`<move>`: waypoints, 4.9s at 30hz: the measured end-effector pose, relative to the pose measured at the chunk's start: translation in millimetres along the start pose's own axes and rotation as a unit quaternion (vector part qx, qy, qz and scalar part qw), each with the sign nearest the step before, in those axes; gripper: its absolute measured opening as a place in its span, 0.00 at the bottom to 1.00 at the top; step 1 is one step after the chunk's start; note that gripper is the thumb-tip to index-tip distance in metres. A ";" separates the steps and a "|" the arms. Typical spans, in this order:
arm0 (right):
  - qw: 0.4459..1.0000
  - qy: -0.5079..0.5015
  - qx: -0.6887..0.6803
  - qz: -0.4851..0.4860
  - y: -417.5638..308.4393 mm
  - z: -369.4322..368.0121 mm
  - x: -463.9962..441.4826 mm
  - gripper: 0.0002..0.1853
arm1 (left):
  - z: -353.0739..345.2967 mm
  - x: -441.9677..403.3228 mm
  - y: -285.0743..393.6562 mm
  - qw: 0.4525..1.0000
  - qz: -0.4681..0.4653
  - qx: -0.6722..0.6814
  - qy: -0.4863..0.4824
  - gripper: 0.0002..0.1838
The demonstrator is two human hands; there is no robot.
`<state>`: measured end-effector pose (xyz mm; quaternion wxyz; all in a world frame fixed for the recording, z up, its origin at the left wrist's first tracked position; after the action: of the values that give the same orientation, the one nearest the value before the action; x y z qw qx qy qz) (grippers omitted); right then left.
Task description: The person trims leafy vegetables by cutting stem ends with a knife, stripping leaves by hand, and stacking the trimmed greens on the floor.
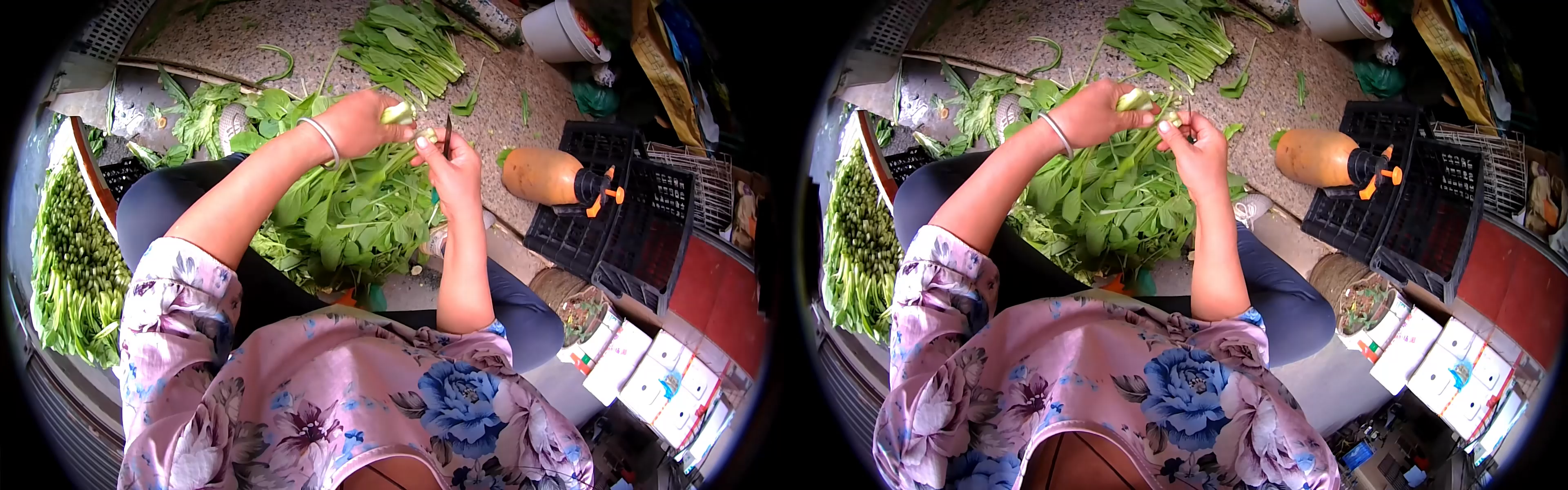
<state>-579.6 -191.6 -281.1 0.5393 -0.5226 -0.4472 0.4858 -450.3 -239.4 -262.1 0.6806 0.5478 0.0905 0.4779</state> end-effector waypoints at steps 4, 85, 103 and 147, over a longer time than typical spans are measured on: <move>0.976 -0.077 -0.171 -0.112 9.4 -20.3 13.5 0.13 | -19.6 11.1 -10.8 0.978 0.114 0.098 -0.143 0.17; 0.963 0.020 -0.222 -0.154 15.4 -15.7 3.0 0.12 | -9.8 -2.4 -9.3 0.984 0.132 0.095 -0.070 0.16; 0.875 -0.004 0.478 -0.073 168.3 59.5 -142.1 0.31 | 4.0 -5.6 -20.1 0.994 0.100 -0.044 0.005 0.15; 0.991 0.078 -0.105 -0.017 -10.0 30.2 -39.8 0.13 | 30.1 22.5 43.7 0.934 -0.167 -0.098 0.301 0.11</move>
<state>-614.0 -226.9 -268.5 0.5231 -0.6050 -0.4607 0.3849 -443.1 -244.9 -205.2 0.7422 0.2859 0.3336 0.5061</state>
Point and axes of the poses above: each hand's wrist, its own x-axis away from the middle knuckle, its own z-axis out of the back of the hand, y = z × x, the point moved 9 cm from there along -x, towards the middle knuckle, and after that the axes turned 12 degrees about z, right-handed, at the moved point
